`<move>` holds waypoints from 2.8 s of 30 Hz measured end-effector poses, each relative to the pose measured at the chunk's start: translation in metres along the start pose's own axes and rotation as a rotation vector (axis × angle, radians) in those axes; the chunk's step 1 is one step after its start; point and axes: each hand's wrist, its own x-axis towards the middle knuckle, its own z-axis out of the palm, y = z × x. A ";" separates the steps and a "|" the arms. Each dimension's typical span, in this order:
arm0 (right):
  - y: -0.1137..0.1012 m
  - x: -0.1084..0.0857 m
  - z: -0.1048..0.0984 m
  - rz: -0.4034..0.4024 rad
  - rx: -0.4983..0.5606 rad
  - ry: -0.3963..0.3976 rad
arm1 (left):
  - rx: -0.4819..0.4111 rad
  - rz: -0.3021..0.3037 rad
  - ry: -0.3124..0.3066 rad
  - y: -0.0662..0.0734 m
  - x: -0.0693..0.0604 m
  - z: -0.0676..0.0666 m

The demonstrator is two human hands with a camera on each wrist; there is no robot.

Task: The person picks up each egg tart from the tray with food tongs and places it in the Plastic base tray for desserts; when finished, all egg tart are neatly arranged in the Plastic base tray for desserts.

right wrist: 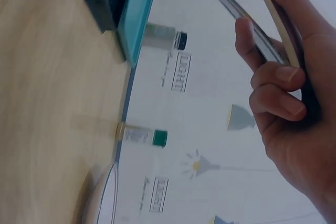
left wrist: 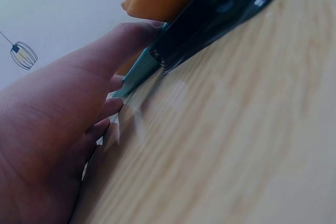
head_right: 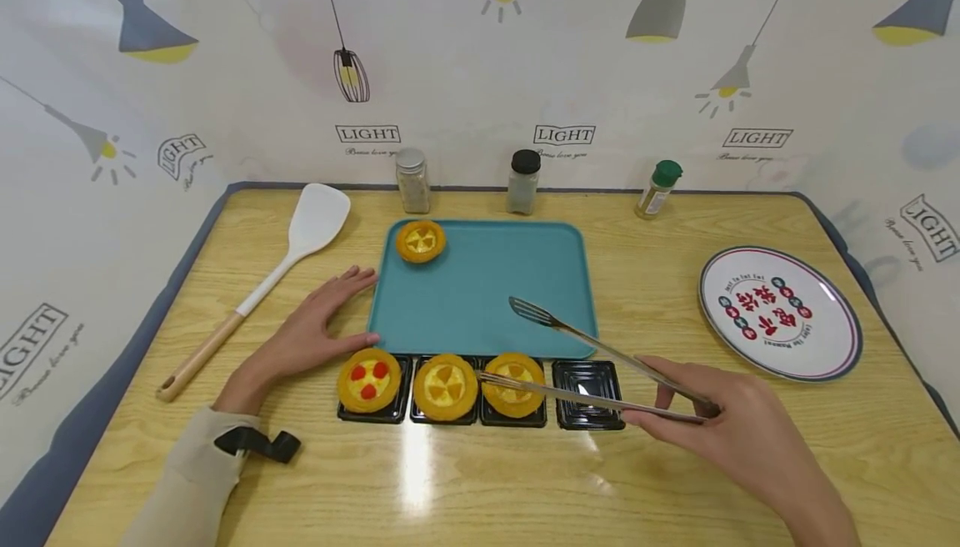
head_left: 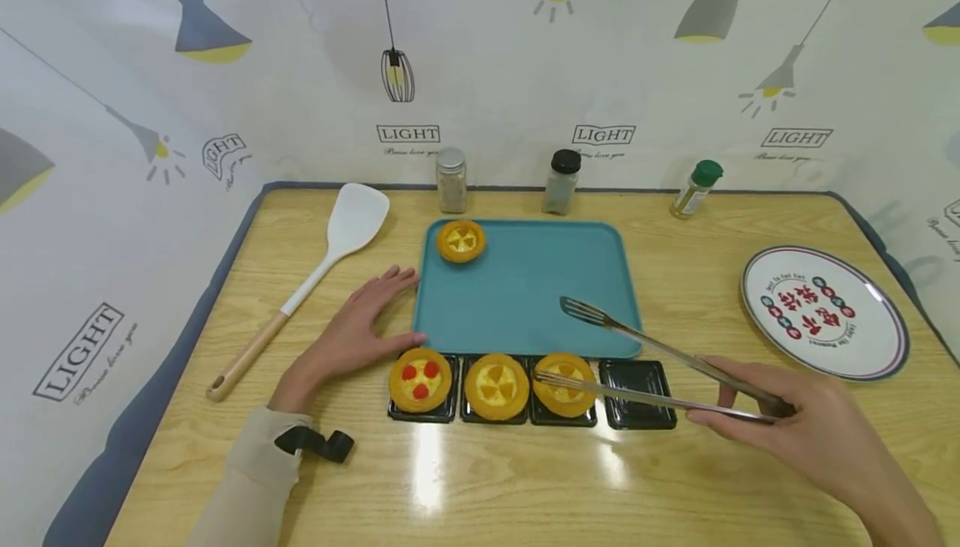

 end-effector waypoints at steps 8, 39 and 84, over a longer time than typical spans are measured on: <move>-0.019 0.057 0.026 0.030 -0.008 0.071 | -0.006 0.000 0.005 -0.004 -0.003 0.004; -0.045 0.145 0.112 0.095 0.013 0.026 | -0.001 -0.005 0.016 -0.002 -0.001 0.003; -0.049 0.136 0.101 -0.096 0.026 0.120 | -0.012 -0.016 0.019 -0.006 -0.005 0.000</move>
